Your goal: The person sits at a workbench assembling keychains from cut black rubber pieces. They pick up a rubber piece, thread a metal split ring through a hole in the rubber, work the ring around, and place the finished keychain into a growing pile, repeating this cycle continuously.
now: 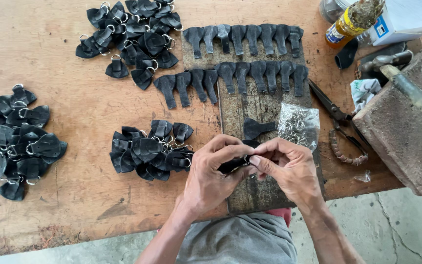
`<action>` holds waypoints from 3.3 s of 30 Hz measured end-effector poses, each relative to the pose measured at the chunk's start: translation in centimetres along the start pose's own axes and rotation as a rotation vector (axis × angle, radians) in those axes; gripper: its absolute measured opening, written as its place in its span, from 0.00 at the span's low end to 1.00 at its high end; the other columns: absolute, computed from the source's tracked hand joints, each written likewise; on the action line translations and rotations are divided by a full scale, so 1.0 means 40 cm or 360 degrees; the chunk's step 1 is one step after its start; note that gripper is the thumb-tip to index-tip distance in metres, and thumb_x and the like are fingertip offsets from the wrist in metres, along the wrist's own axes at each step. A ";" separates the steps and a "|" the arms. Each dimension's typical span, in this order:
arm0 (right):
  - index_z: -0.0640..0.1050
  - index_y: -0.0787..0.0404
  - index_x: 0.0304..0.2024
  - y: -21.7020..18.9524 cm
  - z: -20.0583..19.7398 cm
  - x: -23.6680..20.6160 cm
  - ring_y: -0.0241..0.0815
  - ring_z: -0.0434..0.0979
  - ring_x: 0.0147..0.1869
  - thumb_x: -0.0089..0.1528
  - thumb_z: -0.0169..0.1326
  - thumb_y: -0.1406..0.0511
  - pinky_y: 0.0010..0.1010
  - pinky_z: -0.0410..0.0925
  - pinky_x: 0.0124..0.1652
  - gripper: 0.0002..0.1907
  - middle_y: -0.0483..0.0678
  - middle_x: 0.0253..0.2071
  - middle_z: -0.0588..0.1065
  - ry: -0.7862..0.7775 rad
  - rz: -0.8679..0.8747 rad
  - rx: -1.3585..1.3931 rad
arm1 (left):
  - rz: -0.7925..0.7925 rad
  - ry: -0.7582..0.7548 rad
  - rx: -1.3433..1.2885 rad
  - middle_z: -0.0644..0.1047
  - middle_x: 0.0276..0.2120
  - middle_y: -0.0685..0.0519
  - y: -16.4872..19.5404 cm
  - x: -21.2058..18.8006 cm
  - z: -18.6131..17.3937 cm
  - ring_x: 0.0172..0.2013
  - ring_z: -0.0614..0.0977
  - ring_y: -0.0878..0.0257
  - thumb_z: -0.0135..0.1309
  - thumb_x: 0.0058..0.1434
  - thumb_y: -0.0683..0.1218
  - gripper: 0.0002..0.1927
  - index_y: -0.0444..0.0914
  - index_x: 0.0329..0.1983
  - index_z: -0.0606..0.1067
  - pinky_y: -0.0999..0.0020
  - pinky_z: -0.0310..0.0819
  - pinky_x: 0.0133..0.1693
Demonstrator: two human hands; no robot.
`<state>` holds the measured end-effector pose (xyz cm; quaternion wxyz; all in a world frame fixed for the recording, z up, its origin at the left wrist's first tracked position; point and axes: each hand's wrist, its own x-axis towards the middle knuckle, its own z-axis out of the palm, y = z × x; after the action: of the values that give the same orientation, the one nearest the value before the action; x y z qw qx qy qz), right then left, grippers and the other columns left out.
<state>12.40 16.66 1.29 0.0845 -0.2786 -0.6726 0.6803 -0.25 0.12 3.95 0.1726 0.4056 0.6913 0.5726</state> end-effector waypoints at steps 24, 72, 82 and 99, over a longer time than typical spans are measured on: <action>0.81 0.68 0.38 0.026 -0.015 0.008 0.33 0.76 0.27 0.59 0.62 0.73 0.23 0.72 0.27 0.05 0.48 0.28 0.77 -0.0245 0.0061 0.0479 | 0.0072 -0.0096 0.0169 0.82 0.37 0.49 -0.017 -0.021 -0.033 0.37 0.86 0.56 0.69 0.52 0.42 0.17 0.36 0.45 0.80 0.67 0.80 0.38; 0.79 0.70 0.45 0.044 0.043 0.024 0.36 0.80 0.36 0.61 0.61 0.71 0.27 0.77 0.37 0.11 0.51 0.35 0.80 -0.0113 0.0001 0.0276 | -0.0796 0.0139 -0.0649 0.79 0.27 0.60 -0.068 -0.018 -0.001 0.31 0.76 0.76 0.64 0.59 0.45 0.08 0.35 0.35 0.78 0.80 0.71 0.34; 0.78 0.70 0.53 0.014 0.022 0.030 0.38 0.83 0.43 0.59 0.61 0.70 0.29 0.79 0.45 0.19 0.51 0.42 0.81 -0.0246 0.0101 0.0311 | -0.0714 0.0185 -0.0702 0.80 0.29 0.58 -0.048 -0.032 -0.007 0.31 0.79 0.74 0.63 0.61 0.43 0.08 0.33 0.36 0.79 0.80 0.75 0.33; 0.82 0.70 0.47 0.052 -0.003 0.040 0.40 0.84 0.35 0.57 0.65 0.71 0.26 0.78 0.36 0.16 0.54 0.35 0.83 -0.0199 0.0150 0.0395 | -0.0732 0.0153 -0.0851 0.83 0.35 0.56 -0.061 -0.039 -0.011 0.35 0.81 0.71 0.54 0.67 0.43 0.13 0.34 0.53 0.80 0.75 0.78 0.39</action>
<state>11.68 17.37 -1.13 0.0443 -0.2545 -0.5736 0.7774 -0.48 -1.40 1.43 0.3643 0.1523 0.5975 0.6979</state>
